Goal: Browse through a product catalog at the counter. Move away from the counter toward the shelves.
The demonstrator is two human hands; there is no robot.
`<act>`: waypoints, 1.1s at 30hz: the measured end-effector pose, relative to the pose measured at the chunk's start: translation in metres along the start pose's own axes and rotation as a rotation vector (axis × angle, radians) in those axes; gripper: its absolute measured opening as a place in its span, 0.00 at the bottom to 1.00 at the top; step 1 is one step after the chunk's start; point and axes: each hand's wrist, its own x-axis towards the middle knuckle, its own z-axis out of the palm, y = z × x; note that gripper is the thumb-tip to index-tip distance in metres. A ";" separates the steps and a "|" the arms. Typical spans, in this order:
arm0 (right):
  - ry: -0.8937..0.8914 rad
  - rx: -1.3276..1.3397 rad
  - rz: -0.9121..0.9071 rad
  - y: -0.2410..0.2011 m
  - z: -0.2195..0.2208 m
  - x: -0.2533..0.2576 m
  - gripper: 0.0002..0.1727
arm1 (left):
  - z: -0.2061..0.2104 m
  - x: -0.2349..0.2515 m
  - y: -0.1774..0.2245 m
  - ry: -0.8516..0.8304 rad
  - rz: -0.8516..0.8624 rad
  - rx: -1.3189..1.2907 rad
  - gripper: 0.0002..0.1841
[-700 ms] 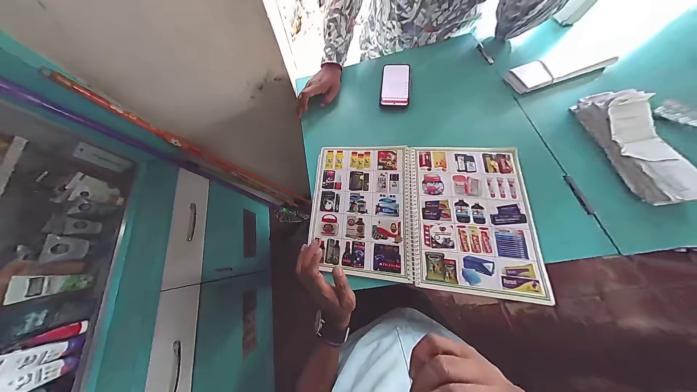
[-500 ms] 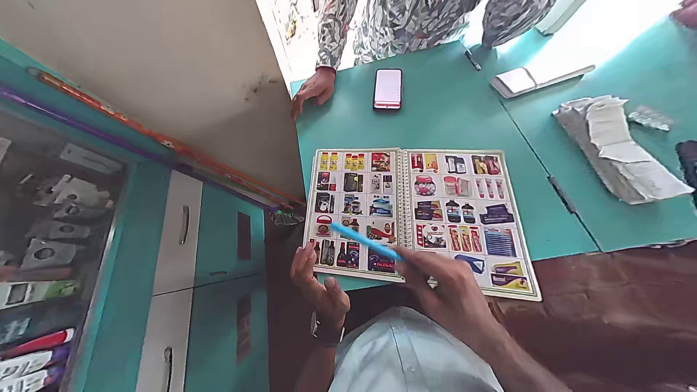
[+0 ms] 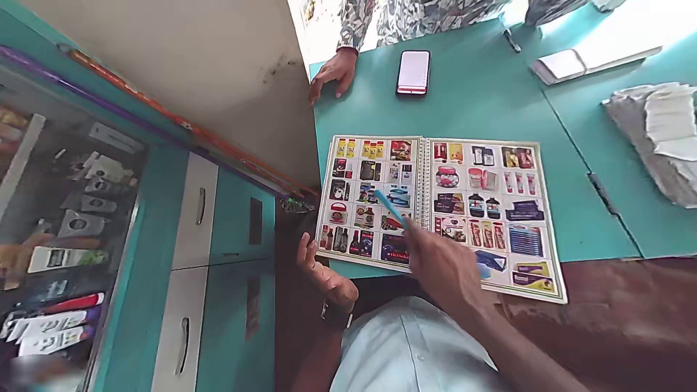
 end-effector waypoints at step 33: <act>-0.138 0.051 -0.066 -0.003 -0.043 -0.085 0.14 | 0.000 0.001 -0.002 -0.033 0.015 -0.016 0.37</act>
